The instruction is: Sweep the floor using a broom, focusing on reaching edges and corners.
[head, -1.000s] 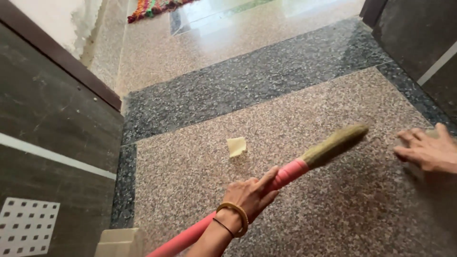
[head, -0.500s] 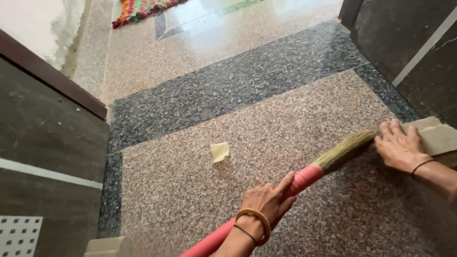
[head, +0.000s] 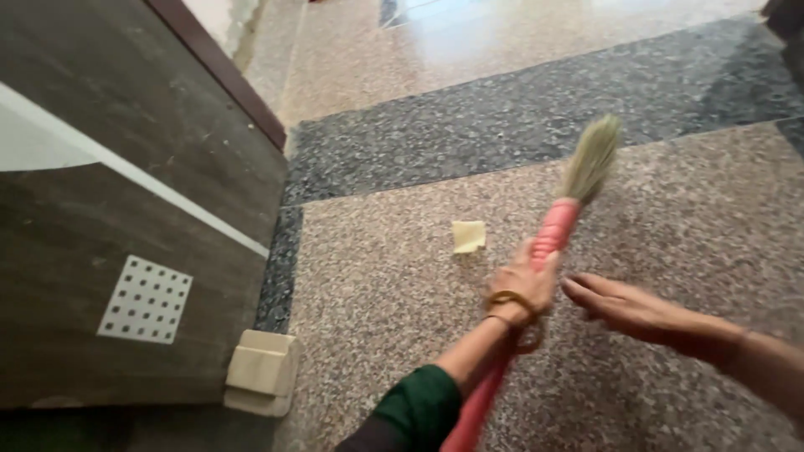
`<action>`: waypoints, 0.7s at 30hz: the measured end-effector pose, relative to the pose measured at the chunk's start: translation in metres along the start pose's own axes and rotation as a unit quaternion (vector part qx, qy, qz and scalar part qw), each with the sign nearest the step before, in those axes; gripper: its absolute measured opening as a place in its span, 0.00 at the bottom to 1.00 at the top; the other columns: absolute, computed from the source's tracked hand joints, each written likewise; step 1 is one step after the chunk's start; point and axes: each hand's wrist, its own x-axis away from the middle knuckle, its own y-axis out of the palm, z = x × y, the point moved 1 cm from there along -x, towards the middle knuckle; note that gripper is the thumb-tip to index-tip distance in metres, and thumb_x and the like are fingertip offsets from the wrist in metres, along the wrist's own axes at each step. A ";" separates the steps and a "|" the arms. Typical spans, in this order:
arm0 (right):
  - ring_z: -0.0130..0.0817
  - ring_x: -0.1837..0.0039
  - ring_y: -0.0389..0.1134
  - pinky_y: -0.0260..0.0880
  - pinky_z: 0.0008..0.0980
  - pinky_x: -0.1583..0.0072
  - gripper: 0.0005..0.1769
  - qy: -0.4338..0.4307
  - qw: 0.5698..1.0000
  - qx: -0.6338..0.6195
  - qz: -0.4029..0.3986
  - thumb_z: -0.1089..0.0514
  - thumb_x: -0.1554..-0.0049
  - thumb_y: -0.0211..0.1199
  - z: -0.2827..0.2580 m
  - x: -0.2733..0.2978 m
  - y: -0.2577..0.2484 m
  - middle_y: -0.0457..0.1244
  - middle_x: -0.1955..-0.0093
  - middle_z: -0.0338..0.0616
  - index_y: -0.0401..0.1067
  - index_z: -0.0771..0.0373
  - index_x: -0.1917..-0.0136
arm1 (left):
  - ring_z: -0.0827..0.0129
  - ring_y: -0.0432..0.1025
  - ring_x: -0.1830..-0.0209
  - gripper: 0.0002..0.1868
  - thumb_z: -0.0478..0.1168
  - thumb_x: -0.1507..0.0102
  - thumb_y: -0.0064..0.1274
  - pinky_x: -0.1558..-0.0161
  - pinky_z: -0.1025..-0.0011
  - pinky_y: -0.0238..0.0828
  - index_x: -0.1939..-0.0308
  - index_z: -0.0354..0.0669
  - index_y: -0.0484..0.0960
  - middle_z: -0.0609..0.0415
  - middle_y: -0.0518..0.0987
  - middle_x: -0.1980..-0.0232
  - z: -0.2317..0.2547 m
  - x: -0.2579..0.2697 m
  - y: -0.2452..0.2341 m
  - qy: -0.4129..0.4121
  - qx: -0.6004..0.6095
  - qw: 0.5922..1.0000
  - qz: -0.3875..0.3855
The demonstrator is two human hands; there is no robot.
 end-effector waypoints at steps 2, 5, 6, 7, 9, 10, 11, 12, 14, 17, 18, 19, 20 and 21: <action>0.42 0.43 0.72 0.74 0.45 0.42 0.36 0.043 0.975 -0.217 0.015 0.30 0.39 0.43 -0.024 -0.011 0.023 0.67 0.43 0.44 0.64 0.53 0.30 | 0.44 0.73 0.39 0.35 0.68 0.31 0.29 0.38 0.48 0.66 0.28 0.56 0.66 0.36 0.78 0.41 -0.009 -0.035 0.038 -0.035 0.158 0.987 -0.017; 0.39 0.51 0.67 0.69 0.44 0.50 0.32 0.012 0.915 -0.400 0.059 0.31 0.35 0.42 -0.011 -0.046 0.032 0.66 0.49 0.45 0.65 0.59 0.36 | 0.46 0.70 0.36 0.37 0.67 0.28 0.25 0.35 0.50 0.63 0.31 0.47 0.72 0.37 0.76 0.39 0.008 -0.035 0.041 -0.057 0.274 0.959 -0.040; 0.37 0.56 0.63 0.66 0.42 0.56 0.28 -0.064 0.921 -0.375 0.087 0.32 0.33 0.44 0.001 -0.061 0.030 0.63 0.52 0.43 0.64 0.58 0.39 | 0.44 0.67 0.35 0.35 0.66 0.29 0.27 0.34 0.50 0.61 0.31 0.48 0.71 0.37 0.75 0.38 0.018 -0.026 0.033 -0.051 0.232 0.970 -0.045; 0.37 0.56 0.63 0.66 0.42 0.56 0.28 -0.065 0.921 -0.373 0.087 0.32 0.33 0.44 0.003 -0.072 0.025 0.63 0.52 0.43 0.64 0.58 0.39 | 0.44 0.67 0.35 0.35 0.66 0.29 0.27 0.34 0.50 0.61 0.31 0.48 0.71 0.37 0.75 0.38 0.022 -0.024 0.028 -0.050 0.234 0.970 -0.043; 0.29 0.55 0.66 0.72 0.35 0.54 0.24 -0.128 0.926 -0.333 0.125 0.38 0.34 0.50 0.007 -0.094 0.014 0.64 0.54 0.40 0.64 0.61 0.43 | 0.41 0.63 0.34 0.34 0.64 0.30 0.29 0.32 0.49 0.58 0.30 0.49 0.70 0.36 0.72 0.37 0.027 -0.018 0.020 -0.044 0.182 0.981 -0.048; 0.29 0.55 0.66 0.72 0.35 0.54 0.24 -0.127 0.927 -0.331 0.123 0.38 0.34 0.50 -0.014 -0.081 0.003 0.64 0.54 0.40 0.64 0.61 0.43 | 0.41 0.63 0.34 0.34 0.64 0.30 0.29 0.32 0.49 0.58 0.30 0.49 0.70 0.36 0.72 0.37 0.024 -0.017 0.019 -0.045 0.184 0.981 -0.047; 0.34 0.58 0.66 0.73 0.39 0.56 0.23 -0.069 0.959 -0.210 0.177 0.39 0.34 0.48 -0.035 -0.068 -0.008 0.65 0.54 0.44 0.63 0.60 0.41 | 0.43 0.62 0.35 0.31 0.61 0.31 0.34 0.34 0.49 0.58 0.36 0.47 0.76 0.38 0.72 0.37 0.022 -0.015 0.018 -0.008 0.138 0.990 -0.006; 0.39 0.61 0.67 0.75 0.43 0.59 0.22 -0.010 0.970 -0.084 0.227 0.40 0.34 0.47 -0.056 -0.054 -0.020 0.66 0.54 0.47 0.62 0.59 0.40 | 0.46 0.62 0.35 0.27 0.57 0.32 0.39 0.35 0.49 0.59 0.42 0.44 0.81 0.39 0.73 0.38 0.019 -0.014 0.017 0.029 0.092 0.995 0.035; 0.36 0.63 0.67 0.75 0.40 0.60 0.24 -0.010 0.971 0.101 0.215 0.38 0.33 0.47 -0.064 -0.046 -0.034 0.66 0.56 0.47 0.60 0.55 0.34 | 0.47 0.66 0.39 0.25 0.55 0.34 0.42 0.38 0.51 0.64 0.43 0.45 0.82 0.38 0.74 0.40 0.018 0.002 -0.002 0.033 0.126 0.991 0.041; 0.31 0.66 0.67 0.76 0.35 0.64 0.25 -0.064 0.907 0.387 0.153 0.37 0.34 0.46 -0.037 -0.042 -0.039 0.65 0.59 0.42 0.58 0.49 0.29 | 0.51 0.76 0.49 0.20 0.51 0.36 0.45 0.47 0.54 0.74 0.51 0.43 0.84 0.42 0.80 0.48 0.013 0.023 -0.028 -0.007 0.156 0.987 0.033; 0.27 0.69 0.66 0.76 0.32 0.66 0.25 -0.116 0.857 0.491 0.105 0.37 0.35 0.44 -0.022 -0.042 -0.037 0.65 0.61 0.37 0.59 0.47 0.31 | 0.53 0.81 0.54 0.19 0.49 0.35 0.43 0.54 0.56 0.81 0.57 0.41 0.85 0.46 0.84 0.54 0.011 0.031 -0.036 -0.053 0.155 0.986 0.018; 0.27 0.69 0.66 0.76 0.32 0.66 0.25 -0.116 0.857 0.492 0.103 0.37 0.35 0.44 -0.005 -0.035 -0.031 0.65 0.61 0.37 0.59 0.47 0.31 | 0.53 0.81 0.54 0.19 0.49 0.35 0.43 0.54 0.56 0.81 0.57 0.41 0.85 0.46 0.84 0.54 0.005 0.035 -0.037 -0.055 0.156 0.986 0.017; 0.24 0.67 0.67 0.77 0.31 0.65 0.28 -0.141 0.835 0.532 0.016 0.34 0.38 0.47 0.011 -0.029 -0.023 0.66 0.58 0.33 0.57 0.42 0.28 | 0.53 0.81 0.56 0.17 0.49 0.37 0.46 0.53 0.56 0.78 0.59 0.44 0.86 0.46 0.84 0.57 0.000 0.038 -0.040 -0.017 0.129 0.990 0.060; 0.22 0.66 0.68 0.77 0.31 0.63 0.33 -0.162 0.806 0.565 -0.072 0.30 0.41 0.50 0.028 -0.021 -0.013 0.66 0.55 0.29 0.55 0.38 0.26 | 0.53 0.80 0.58 0.15 0.49 0.38 0.49 0.52 0.56 0.76 0.60 0.46 0.87 0.46 0.85 0.59 -0.006 0.043 -0.042 0.021 0.101 0.990 0.100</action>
